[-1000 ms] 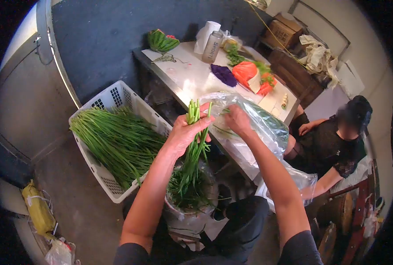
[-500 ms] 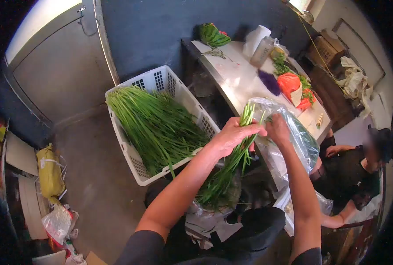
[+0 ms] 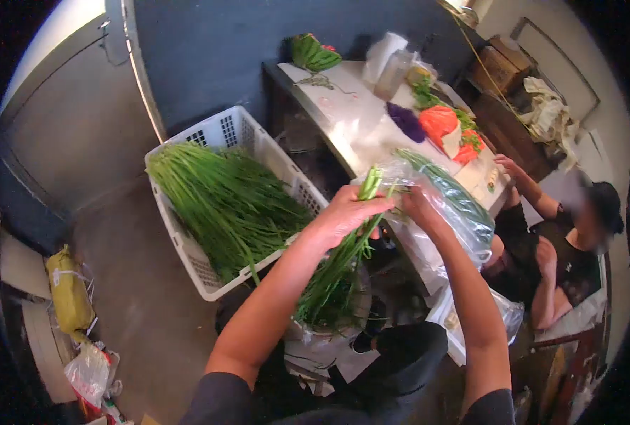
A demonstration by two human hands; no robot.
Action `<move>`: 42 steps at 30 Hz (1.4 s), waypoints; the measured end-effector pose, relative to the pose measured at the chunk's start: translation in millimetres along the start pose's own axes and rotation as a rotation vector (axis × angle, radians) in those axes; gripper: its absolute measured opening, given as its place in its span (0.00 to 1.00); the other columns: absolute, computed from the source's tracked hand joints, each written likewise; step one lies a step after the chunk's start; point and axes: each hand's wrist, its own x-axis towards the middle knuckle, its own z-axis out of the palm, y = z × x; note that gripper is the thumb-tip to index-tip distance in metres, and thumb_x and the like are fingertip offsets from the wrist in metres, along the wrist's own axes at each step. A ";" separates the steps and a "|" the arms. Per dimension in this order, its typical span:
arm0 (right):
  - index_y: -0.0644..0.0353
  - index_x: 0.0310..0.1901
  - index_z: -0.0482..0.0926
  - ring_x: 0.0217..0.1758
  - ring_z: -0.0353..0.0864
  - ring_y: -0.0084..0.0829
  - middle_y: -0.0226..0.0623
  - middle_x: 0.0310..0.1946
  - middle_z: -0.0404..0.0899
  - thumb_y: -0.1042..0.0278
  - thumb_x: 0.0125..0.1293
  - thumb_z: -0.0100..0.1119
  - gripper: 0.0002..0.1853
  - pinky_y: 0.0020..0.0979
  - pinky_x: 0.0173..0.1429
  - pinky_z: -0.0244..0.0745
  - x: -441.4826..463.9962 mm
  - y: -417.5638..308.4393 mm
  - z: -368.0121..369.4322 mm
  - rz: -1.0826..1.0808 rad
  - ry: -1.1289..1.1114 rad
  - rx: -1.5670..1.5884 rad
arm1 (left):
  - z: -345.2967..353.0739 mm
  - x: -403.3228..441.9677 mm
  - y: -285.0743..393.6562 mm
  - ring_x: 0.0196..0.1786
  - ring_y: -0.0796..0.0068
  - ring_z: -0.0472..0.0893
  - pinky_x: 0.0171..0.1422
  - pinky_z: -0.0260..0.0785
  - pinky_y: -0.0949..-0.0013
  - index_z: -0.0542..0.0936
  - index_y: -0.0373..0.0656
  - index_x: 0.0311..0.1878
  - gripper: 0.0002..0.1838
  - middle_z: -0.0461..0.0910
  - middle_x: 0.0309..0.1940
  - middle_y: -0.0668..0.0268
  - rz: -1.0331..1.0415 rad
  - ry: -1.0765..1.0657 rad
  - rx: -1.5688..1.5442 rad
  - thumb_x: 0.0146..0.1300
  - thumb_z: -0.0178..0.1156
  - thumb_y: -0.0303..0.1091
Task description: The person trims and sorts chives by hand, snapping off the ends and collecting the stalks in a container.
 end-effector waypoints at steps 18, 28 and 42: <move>0.60 0.38 0.80 0.41 0.79 0.51 0.46 0.38 0.77 0.66 0.62 0.56 0.08 0.46 0.46 0.74 -64.0 -30.3 -36.0 -0.063 -0.042 0.231 | -8.0 -7.8 15.2 0.18 0.76 0.78 0.20 0.66 0.75 0.84 0.39 0.43 0.14 0.78 0.23 0.70 0.043 0.165 0.059 0.63 0.64 0.39; 0.61 0.36 0.79 0.38 0.79 0.49 0.44 0.35 0.76 0.68 0.61 0.57 0.06 0.45 0.42 0.73 -46.8 -35.4 -26.4 -0.134 -0.048 0.044 | -10.8 -8.2 15.2 0.20 0.78 0.78 0.21 0.67 0.76 0.82 0.40 0.39 0.12 0.85 0.32 0.63 0.058 0.138 0.091 0.62 0.64 0.40; 0.63 0.38 0.76 0.29 0.80 0.41 0.45 0.32 0.79 0.73 0.59 0.59 0.07 0.39 0.36 0.76 -55.8 -54.6 -44.7 -0.051 0.270 0.411 | -12.9 -8.3 16.1 0.20 0.77 0.77 0.24 0.67 0.74 0.80 0.38 0.36 0.09 0.78 0.22 0.66 0.080 0.098 0.083 0.60 0.65 0.34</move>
